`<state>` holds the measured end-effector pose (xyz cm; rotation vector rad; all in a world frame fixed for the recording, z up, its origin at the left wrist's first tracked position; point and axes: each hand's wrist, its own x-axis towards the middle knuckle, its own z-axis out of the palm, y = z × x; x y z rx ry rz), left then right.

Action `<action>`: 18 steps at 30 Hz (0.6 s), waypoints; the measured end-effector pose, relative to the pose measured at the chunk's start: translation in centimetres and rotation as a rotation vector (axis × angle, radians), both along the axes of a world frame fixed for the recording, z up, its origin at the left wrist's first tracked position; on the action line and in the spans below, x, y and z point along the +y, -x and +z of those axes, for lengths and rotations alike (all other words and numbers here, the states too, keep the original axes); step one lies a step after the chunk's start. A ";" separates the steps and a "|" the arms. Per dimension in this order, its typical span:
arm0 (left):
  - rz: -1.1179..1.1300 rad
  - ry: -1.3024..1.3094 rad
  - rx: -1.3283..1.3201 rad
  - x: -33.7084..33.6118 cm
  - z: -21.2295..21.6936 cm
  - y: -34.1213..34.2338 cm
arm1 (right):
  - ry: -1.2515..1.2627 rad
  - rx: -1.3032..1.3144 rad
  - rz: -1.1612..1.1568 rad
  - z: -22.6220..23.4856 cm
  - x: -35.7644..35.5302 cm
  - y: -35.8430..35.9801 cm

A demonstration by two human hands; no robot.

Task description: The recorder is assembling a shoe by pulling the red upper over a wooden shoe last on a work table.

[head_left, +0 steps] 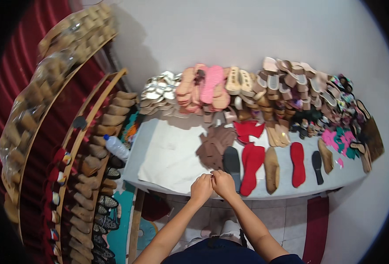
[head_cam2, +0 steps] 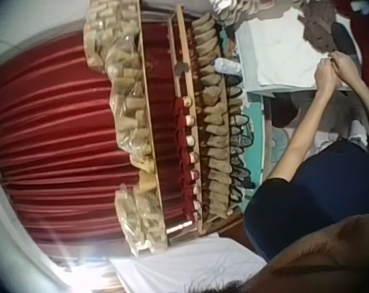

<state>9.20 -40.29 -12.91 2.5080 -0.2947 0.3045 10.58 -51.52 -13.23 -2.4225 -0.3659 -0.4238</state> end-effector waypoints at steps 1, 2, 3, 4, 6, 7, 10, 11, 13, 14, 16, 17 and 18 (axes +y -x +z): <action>-0.024 0.010 0.004 -1.6 -0.2 0.0 | -0.012 0.010 -0.019 -0.2 -1.6 0.4; -0.043 0.014 0.005 -3.2 -0.7 0.1 | -0.023 0.019 -0.034 -0.5 -3.1 0.8; -0.067 0.025 0.018 -4.8 -1.2 0.2 | -0.029 0.027 -0.066 -1.1 -4.7 1.2; -0.087 0.036 0.031 -6.5 -1.7 0.3 | -0.024 0.026 -0.082 -1.5 -6.4 1.5; -0.123 0.072 0.030 -9.9 -2.2 0.1 | -0.069 0.042 -0.103 -1.8 -9.8 1.8; -0.129 0.098 0.004 -11.7 -2.3 -0.1 | -0.068 0.065 -0.109 -1.8 -11.5 1.7; -0.144 0.113 0.056 -17.1 -1.0 -1.6 | -0.066 0.008 -0.098 -0.8 -16.9 -0.1; -0.141 0.134 0.033 -19.0 -0.8 -2.0 | -0.040 0.007 -0.089 -0.9 -18.7 -0.6; -0.132 0.157 0.017 -21.9 -0.6 -2.5 | -0.022 0.018 -0.089 -0.4 -21.6 -1.3; -0.114 0.172 0.003 -23.3 -0.5 -2.9 | -0.011 0.029 -0.085 -0.1 -22.9 -1.7; -0.087 0.186 0.005 -25.3 -0.8 -2.5 | -0.028 0.040 -0.074 -0.5 -24.8 -1.6; -0.083 0.174 0.019 -25.9 -1.1 -2.1 | -0.059 0.077 -0.083 -0.6 -25.4 -1.1; -0.076 0.160 0.022 -26.3 -1.2 -2.2 | -0.091 0.103 -0.087 -0.5 -25.8 -1.3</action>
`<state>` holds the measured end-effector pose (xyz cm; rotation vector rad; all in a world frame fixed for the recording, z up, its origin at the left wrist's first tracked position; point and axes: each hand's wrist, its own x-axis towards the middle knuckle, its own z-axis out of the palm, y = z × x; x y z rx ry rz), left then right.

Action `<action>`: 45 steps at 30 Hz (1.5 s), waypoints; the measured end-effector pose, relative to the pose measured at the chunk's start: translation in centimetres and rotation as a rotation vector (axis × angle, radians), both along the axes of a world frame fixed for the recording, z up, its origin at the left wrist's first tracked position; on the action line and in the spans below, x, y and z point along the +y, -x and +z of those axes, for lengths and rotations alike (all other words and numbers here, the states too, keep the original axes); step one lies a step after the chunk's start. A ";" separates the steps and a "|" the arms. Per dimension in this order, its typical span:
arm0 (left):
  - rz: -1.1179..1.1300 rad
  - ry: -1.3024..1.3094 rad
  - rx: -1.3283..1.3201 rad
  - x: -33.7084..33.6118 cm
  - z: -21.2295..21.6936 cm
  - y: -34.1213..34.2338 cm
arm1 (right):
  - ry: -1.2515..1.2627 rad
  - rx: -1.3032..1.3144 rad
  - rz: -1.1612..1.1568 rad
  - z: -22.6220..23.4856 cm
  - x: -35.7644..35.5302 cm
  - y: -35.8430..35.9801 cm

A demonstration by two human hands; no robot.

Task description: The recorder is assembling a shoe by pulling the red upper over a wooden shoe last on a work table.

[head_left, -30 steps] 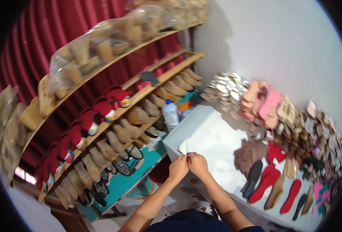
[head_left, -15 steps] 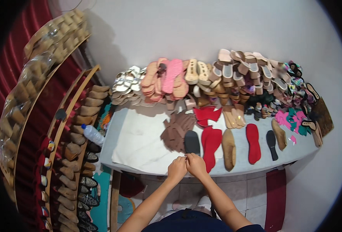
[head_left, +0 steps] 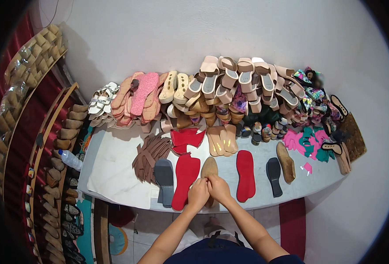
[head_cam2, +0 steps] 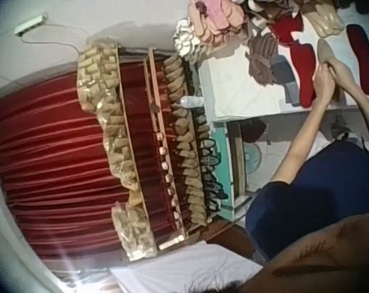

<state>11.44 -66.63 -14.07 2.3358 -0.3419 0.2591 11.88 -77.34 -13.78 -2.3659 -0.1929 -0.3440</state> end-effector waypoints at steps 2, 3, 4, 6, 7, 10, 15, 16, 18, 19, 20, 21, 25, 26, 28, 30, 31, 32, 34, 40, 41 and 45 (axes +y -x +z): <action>0.019 -0.002 0.016 -0.2 -0.4 0.2 | -0.016 0.044 0.019 -0.6 -0.4 0.3; 0.026 -0.001 0.052 -0.3 -0.4 0.4 | -0.028 0.094 0.022 -1.0 -0.5 0.5; 0.035 0.001 0.086 -0.1 -0.5 0.5 | -0.031 0.094 0.028 -1.1 -0.5 0.4; 0.058 -0.029 0.059 0.4 -0.9 0.3 | -0.076 0.201 0.052 -1.4 -0.2 0.0; 0.076 -0.055 0.031 0.9 -1.2 0.0 | -0.079 0.200 0.058 -1.7 0.1 -0.3; 0.154 -0.203 -0.015 3.1 -2.4 -1.3 | -0.147 0.137 0.083 -2.9 1.9 -1.5; 0.181 -0.438 0.441 6.7 -4.2 -3.4 | -0.301 0.364 -0.089 -6.3 5.2 -3.0; 0.177 -0.442 0.439 7.4 -4.6 -3.7 | -0.242 0.366 -0.142 -6.7 5.9 -3.1; 0.097 -0.414 0.473 8.4 -4.9 -4.2 | -0.256 0.407 -0.169 -7.8 6.6 -3.3; 0.067 -0.410 0.508 8.8 -4.4 -4.7 | -0.326 0.353 -0.199 -8.6 6.9 -3.4; 0.050 -0.417 0.505 9.5 -4.9 -5.3 | -0.395 0.297 -0.231 -9.4 7.1 -3.4; -0.019 -0.203 0.669 10.4 -4.8 -6.1 | -0.401 0.296 -0.243 -9.4 7.4 -3.5; -0.255 0.691 1.040 11.8 -4.2 -7.1 | -0.875 0.448 -0.238 -7.1 8.4 -3.8; -0.237 0.948 1.099 12.0 -4.0 -7.3 | -1.109 0.496 -0.180 -6.3 9.0 -3.5; -0.239 0.976 1.144 12.0 -3.5 -7.7 | -1.099 0.440 -0.200 -5.9 9.4 -3.0; -0.298 1.205 1.106 11.9 -3.4 -7.8 | -0.914 0.349 -0.157 -5.7 9.6 -2.6; -0.348 1.278 1.128 11.9 -3.2 -8.0 | -0.766 0.332 -0.173 -5.5 9.3 -2.4; -0.355 1.277 1.134 11.9 -3.1 -8.1 | -0.764 0.330 -0.180 -5.2 8.3 -2.4; -0.439 1.367 1.214 12.2 -2.6 -8.2 | 0.008 -0.138 -0.131 -4.2 6.0 -2.5; -0.366 1.304 1.159 12.1 -2.9 -8.9 | -0.169 0.240 -0.311 -4.3 0.9 -1.5; -0.375 1.302 1.161 12.1 -3.0 -9.1 | -0.191 0.307 -0.268 -5.8 0.9 -1.0; -0.346 1.476 1.354 11.8 -3.5 -9.4 | -0.395 0.187 -0.394 -8.0 1.8 0.7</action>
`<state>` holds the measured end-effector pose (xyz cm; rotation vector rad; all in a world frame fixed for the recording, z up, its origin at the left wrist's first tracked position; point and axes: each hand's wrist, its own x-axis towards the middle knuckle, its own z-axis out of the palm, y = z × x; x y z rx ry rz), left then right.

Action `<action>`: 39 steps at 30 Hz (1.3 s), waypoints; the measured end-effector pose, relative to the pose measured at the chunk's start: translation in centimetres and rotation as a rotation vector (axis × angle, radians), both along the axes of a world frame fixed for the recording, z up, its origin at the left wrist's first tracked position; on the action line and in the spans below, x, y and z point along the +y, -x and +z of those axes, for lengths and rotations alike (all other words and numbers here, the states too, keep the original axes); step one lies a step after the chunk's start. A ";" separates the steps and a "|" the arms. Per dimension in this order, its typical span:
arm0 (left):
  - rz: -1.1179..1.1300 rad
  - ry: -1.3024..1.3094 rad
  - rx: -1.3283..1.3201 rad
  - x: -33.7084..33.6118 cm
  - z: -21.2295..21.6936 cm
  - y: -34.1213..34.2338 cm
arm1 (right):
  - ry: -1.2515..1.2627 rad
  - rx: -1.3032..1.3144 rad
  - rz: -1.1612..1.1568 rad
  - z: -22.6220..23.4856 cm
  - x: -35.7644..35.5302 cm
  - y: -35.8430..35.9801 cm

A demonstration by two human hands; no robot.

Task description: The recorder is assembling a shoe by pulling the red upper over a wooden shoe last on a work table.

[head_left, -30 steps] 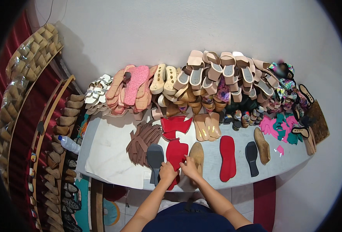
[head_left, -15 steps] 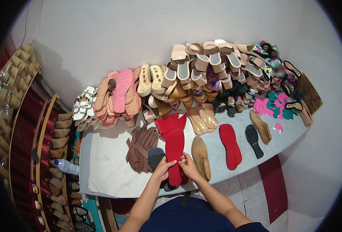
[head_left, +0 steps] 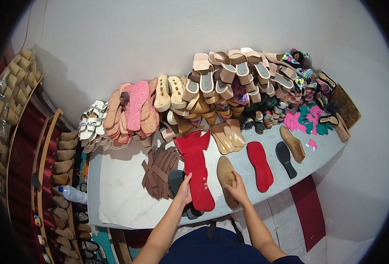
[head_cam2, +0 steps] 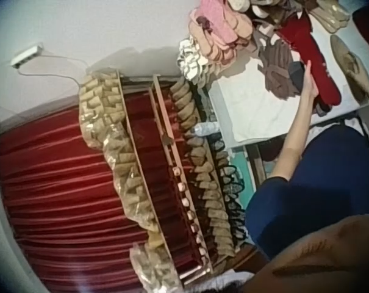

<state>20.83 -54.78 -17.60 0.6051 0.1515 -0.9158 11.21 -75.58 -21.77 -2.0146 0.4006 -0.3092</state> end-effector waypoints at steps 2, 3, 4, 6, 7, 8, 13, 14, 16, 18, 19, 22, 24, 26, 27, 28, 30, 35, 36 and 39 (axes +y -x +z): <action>-0.007 -0.001 0.026 -0.1 -0.2 0.4 | -0.070 0.053 0.013 -0.3 -0.5 0.0; 0.006 -0.029 0.013 -0.2 -0.3 0.4 | -0.138 0.100 0.027 0.2 -0.7 -0.3; 0.020 -0.057 -0.001 -0.3 -0.4 0.5 | -0.138 0.100 0.022 0.6 -0.7 -0.6; 0.006 -0.060 0.002 -0.4 -0.5 0.7 | -0.657 0.123 -0.086 1.8 -0.4 -1.0; -0.002 -0.063 0.005 -0.4 -0.6 0.8 | -0.654 0.122 -0.082 2.3 0.0 -1.0; 0.003 -0.061 0.003 -0.4 -1.1 0.8 | -0.699 0.033 -0.074 2.9 0.5 -1.1; 0.057 -0.018 -0.131 -1.6 -0.2 1.4 | -0.705 -0.127 0.113 5.9 4.5 -1.5; 0.025 -0.011 -0.167 -1.6 -0.4 1.3 | -0.649 -0.083 0.137 6.2 5.1 -1.6; 0.054 -0.020 -0.181 -2.0 0.0 1.6 | -0.539 -0.116 0.159 5.4 6.3 -2.0; 0.084 -0.043 -0.213 -2.1 0.6 1.8 | -0.478 -0.130 0.169 4.8 7.0 -2.4; 0.091 -0.044 -0.211 -1.9 0.9 1.9 | -0.447 -0.132 0.163 4.9 7.4 -2.5; 0.065 -0.068 -0.171 -1.7 1.3 1.9 | -0.393 -0.116 0.165 4.5 7.9 -2.9; 0.094 -0.131 -0.143 -1.6 1.1 2.0 | -0.371 -0.099 0.176 4.4 8.2 -3.3; 0.111 -0.139 -0.123 -1.4 -0.4 1.4 | -0.384 -0.082 0.187 4.5 8.6 -3.7; 0.117 -0.147 -0.101 -1.3 -0.9 1.3 | -0.383 -0.078 0.189 4.5 8.7 -3.8; 0.119 -0.146 -0.097 -1.2 -1.3 1.1 | -0.346 -0.077 0.200 4.4 8.8 -4.0; 0.124 -0.138 -0.073 -1.0 -1.5 0.8 | -0.308 -0.070 0.214 4.4 9.0 -4.3; 0.186 -0.217 -0.062 -1.2 -0.9 1.2 | -0.097 -0.075 0.268 5.3 9.3 -4.4; 0.202 -0.220 -0.055 -1.1 -0.9 1.4 | -0.144 -0.088 0.294 5.6 9.2 -4.4; 0.241 -0.236 -0.014 -0.2 -1.1 0.4 | -0.675 0.083 0.324 6.6 7.7 -7.6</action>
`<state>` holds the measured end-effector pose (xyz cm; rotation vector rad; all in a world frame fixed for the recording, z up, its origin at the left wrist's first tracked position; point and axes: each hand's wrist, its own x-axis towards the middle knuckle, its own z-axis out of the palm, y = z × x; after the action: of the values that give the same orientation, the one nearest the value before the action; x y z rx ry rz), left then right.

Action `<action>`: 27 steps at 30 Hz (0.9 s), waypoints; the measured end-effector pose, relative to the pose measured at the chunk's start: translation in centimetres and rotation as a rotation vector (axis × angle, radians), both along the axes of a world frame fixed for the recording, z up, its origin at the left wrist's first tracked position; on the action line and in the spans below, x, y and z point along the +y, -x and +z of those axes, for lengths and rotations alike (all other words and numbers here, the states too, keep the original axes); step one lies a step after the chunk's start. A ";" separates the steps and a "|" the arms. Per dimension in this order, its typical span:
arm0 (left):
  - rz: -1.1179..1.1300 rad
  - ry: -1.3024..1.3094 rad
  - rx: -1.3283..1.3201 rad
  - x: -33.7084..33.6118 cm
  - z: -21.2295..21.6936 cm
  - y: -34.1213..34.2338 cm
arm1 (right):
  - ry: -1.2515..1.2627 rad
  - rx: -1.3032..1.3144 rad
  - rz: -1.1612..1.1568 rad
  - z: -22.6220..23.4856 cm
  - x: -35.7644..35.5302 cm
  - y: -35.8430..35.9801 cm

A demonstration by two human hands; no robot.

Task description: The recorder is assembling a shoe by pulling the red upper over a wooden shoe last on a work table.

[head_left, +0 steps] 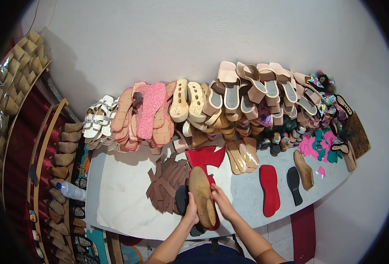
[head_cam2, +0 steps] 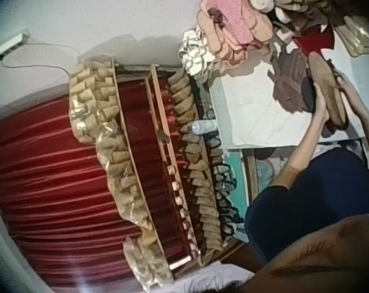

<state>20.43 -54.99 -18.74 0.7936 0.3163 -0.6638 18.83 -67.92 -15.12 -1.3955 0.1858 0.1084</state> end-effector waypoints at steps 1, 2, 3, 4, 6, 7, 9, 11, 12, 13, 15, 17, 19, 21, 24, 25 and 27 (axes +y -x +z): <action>0.001 0.043 0.038 0.6 -0.9 -0.1 | -0.021 0.018 -0.055 -1.2 -1.0 -1.3; 0.000 0.086 0.077 0.8 -1.5 -0.4 | 0.158 -0.017 -0.167 -3.1 -2.3 -2.8; 0.017 0.032 0.063 0.5 -0.6 -0.6 | 0.185 0.042 -0.278 -5.6 -4.1 -4.6; 0.018 0.026 0.070 0.5 -0.7 -0.7 | 0.208 0.100 -0.379 -7.7 -5.1 -6.4; 0.029 0.037 0.131 1.1 -1.3 -0.8 | 0.304 0.049 -0.413 -9.5 -5.8 -9.7; -0.018 0.060 0.119 1.1 -0.6 -0.8 | 0.408 -0.010 -0.456 -9.7 -6.4 -11.2; -0.027 0.070 0.126 0.7 -0.2 -0.9 | 0.342 -0.006 -0.463 -10.1 -6.3 -13.8; -0.044 0.083 0.134 -0.2 -0.5 -0.8 | 0.280 -0.001 -0.477 -10.1 -7.0 -15.4; -0.013 0.055 0.128 -1.0 -1.1 -0.9 | 0.425 0.112 -0.377 -10.3 -7.6 -16.1; 0.016 0.026 0.122 -1.5 -1.3 -1.0 | 0.567 0.225 -0.273 -9.9 -8.1 -16.6; 0.011 0.049 0.133 -1.7 -0.8 -0.9 | 0.282 0.168 -0.304 -8.1 -8.0 -16.4; 0.028 0.097 0.128 -1.0 -0.6 -0.7 | -0.012 0.033 -0.333 -3.9 -6.9 -15.6; 0.017 0.073 0.144 -0.8 -0.3 -0.5 | 0.165 -0.104 -0.415 -3.9 -8.8 -14.9; 0.010 0.040 0.130 -0.1 0.1 -0.2 | 0.274 -0.250 -0.496 -4.2 -11.2 -14.1; 0.000 0.074 0.077 1.9 -0.4 0.5 | 0.205 -0.351 -0.717 -1.4 -12.4 -12.7; -0.013 0.058 0.056 2.1 -0.5 0.7 | 0.205 -0.366 -0.761 -1.1 -13.2 -12.2; -0.011 0.037 0.072 2.1 -0.4 1.1 | 0.246 -0.349 -0.832 0.4 -13.7 -10.8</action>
<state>19.37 -52.92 -19.16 0.7373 0.3641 -0.7073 29.64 -81.64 -14.69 -1.4542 0.4827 -0.8642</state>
